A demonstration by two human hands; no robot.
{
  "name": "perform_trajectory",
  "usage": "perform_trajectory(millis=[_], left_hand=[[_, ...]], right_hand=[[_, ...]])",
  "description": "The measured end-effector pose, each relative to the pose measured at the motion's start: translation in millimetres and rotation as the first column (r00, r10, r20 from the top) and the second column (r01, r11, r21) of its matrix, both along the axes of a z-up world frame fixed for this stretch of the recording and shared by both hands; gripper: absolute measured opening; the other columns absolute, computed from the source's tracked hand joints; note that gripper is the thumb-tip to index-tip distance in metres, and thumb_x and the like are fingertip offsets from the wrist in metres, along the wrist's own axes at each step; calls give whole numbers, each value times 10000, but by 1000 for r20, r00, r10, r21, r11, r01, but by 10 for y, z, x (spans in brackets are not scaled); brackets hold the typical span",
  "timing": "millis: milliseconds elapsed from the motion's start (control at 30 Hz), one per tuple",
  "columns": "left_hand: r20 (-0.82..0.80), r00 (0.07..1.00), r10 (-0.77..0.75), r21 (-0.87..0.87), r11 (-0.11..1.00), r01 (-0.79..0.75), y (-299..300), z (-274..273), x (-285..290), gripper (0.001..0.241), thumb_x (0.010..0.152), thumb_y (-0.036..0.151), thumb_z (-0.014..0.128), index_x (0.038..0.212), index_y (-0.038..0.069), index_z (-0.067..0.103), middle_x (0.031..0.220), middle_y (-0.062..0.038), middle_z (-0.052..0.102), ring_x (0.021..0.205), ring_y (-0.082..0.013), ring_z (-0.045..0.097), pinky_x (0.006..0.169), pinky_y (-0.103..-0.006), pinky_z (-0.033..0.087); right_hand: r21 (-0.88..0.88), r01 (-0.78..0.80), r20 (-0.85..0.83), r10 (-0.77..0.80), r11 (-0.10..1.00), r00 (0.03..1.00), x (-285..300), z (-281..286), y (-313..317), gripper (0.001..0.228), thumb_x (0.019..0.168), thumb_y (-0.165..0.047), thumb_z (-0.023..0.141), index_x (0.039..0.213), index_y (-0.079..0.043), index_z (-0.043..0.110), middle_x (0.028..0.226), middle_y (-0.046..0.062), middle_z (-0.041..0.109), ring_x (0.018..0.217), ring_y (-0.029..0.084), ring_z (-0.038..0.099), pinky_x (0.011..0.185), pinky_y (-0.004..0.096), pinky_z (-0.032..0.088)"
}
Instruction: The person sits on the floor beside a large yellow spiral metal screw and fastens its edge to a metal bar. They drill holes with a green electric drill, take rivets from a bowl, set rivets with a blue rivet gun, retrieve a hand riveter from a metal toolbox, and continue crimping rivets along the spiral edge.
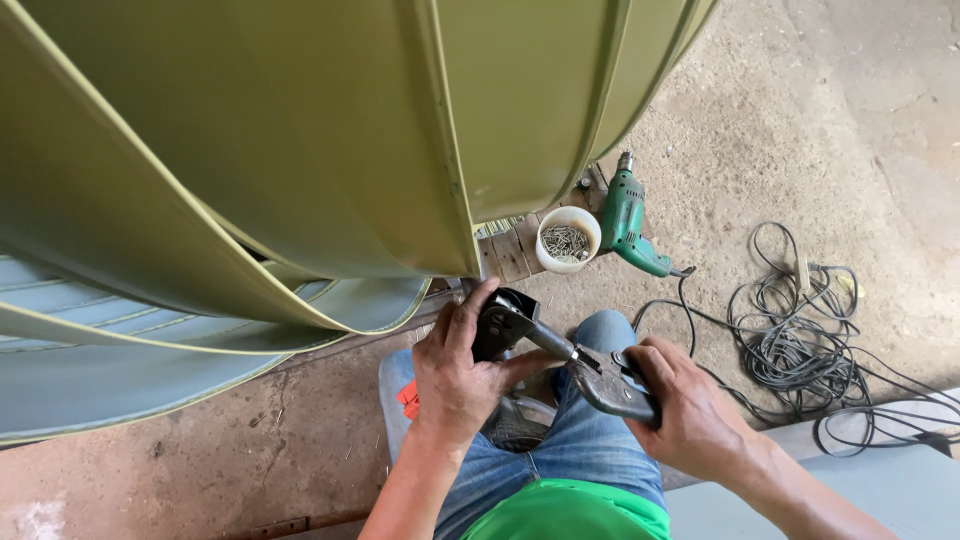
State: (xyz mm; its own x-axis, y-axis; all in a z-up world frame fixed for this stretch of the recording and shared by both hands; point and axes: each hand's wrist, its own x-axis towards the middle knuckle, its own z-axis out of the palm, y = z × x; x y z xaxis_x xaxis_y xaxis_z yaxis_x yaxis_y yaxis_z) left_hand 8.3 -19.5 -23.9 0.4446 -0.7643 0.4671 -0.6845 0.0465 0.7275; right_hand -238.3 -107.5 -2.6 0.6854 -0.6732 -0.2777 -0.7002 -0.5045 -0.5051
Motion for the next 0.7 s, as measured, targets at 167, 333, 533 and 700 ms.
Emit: perform_trajectory(millis=[167,333,533,700], left_hand=[[59,997,-58,-2,998,58,39,-34,57,804,679,323,958,1361,98,595,946,-96,688,791,-277,699,672,-396,571],[-1,999,-52,-16,999,52,116,-150,-32,761,695,230,942,1358,91,595,954,-106,693,793,-286,697,670,-396,568],[-48,998,50,-47,998,-52,171,-279,-44,689,689,152,911,1303,65,610,1004,-128,706,870,-305,709,742,-392,584],[-463,867,187,41,981,-190,500,-496,-32,533,737,130,875,1216,20,669,1050,-118,768,915,-231,737,812,-351,620]], right_hand=[[49,-47,217,35,998,976,-125,-228,94,604,610,-59,751,1172,19,544,1053,201,600,946,424,621,794,462,530],[225,31,146,-66,974,987,-117,-282,188,539,669,-38,728,1182,-16,563,960,172,623,881,374,647,768,425,530],[358,40,236,-132,933,963,-104,-517,290,493,745,-37,757,1203,-7,579,961,129,672,905,259,654,803,369,519],[533,86,100,-164,842,981,-317,-1132,357,487,766,-49,807,1220,-24,631,918,144,674,884,180,606,810,323,536]])
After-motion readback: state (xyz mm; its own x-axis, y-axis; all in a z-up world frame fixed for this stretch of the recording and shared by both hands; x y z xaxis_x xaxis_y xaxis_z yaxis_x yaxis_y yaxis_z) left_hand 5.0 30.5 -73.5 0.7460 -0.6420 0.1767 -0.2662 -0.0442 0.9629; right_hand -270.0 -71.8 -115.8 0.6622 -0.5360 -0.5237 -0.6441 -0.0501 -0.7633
